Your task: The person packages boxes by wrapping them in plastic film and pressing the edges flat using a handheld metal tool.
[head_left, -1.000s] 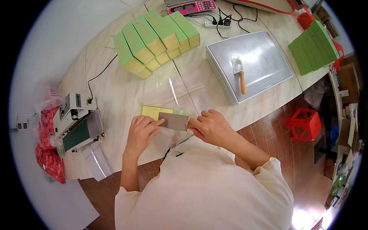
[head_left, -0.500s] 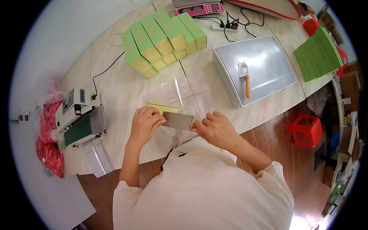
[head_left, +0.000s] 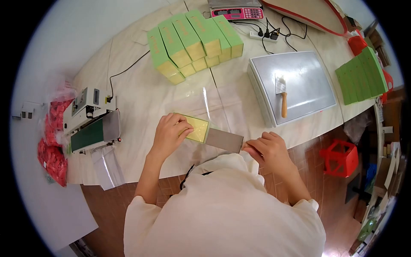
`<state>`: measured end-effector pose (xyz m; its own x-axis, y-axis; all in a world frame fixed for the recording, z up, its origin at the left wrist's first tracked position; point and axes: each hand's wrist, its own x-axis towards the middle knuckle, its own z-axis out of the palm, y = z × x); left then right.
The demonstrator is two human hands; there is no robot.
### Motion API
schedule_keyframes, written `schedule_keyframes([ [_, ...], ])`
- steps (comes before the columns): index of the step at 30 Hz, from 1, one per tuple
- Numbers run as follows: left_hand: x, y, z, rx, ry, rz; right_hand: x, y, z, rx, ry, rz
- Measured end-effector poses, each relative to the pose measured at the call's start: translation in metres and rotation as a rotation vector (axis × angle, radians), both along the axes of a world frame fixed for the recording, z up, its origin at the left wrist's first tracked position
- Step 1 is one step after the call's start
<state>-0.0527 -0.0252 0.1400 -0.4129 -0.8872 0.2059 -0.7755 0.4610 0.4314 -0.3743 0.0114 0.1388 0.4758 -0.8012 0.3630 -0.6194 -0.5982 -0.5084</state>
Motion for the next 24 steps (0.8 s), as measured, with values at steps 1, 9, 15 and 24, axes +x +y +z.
schedule_keyframes([
  [1,0.000,-0.001,-0.001,-0.005,-0.011,-0.009,-0.001,0.000,0.002,0.000,0.004,-0.002],
  [9,-0.005,-0.009,-0.006,-0.026,-0.077,-0.019,0.028,0.002,-0.009,0.012,-0.147,0.082],
  [15,-0.005,-0.008,-0.006,-0.053,-0.077,0.034,0.037,-0.002,-0.020,-0.054,-0.022,0.000],
  [24,-0.007,-0.006,-0.002,-0.058,-0.075,0.088,0.043,-0.017,-0.014,-0.123,0.030,-0.039],
])
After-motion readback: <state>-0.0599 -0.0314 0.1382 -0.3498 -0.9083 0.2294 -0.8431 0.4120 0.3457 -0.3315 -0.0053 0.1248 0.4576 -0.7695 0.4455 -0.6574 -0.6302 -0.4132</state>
